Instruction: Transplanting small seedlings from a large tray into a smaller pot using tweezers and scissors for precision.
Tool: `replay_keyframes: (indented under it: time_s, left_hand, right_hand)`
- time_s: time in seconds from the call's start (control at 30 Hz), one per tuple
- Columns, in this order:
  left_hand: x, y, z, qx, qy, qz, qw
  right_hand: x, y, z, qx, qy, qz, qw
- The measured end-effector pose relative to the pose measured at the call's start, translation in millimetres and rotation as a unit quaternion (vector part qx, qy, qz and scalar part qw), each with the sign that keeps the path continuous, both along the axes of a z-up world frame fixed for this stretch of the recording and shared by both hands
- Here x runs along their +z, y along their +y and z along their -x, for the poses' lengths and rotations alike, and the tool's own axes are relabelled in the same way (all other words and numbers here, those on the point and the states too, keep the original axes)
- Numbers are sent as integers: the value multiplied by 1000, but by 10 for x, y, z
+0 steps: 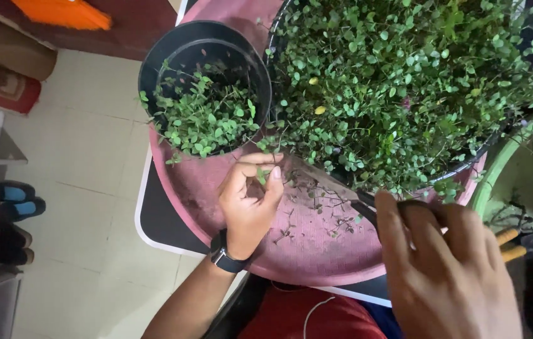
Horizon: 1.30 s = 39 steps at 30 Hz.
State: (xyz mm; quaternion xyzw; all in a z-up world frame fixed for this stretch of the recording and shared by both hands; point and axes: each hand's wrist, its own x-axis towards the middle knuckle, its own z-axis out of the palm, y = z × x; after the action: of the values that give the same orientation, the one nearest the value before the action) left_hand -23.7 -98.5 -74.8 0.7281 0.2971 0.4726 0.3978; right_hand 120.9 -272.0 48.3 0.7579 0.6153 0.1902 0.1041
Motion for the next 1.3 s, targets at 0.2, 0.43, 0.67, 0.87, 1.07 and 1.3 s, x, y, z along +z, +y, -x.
replay_keyframes:
  time_s: [0.2, 0.43, 0.67, 0.87, 1.07, 1.3]
  left_hand:
    - [16, 15, -13, 9, -5, -31, 999]
    - [45, 8, -22, 10, -9, -42, 999]
    - [224, 7, 46, 34, -29, -48, 998]
    - [644, -34, 166, 67, -84, -2, 994]
    - [1027, -200, 3, -30, -54, -9, 998]
    - [945, -755, -612, -244, -21, 13, 970]
  right_hand:
    - [-12, 197, 17, -16, 25, 32, 999]
    - [-115, 207, -14, -16, 56, 68, 996]
    - [-165, -17, -74, -4, 118, -17, 993]
    - [-330, -558, -19, -33, 237, -125, 963]
    - [-1059, -1350, 107, -81, 380, -197, 900]
    - [-1406, -2155, 555, -440, 317, -318, 778]
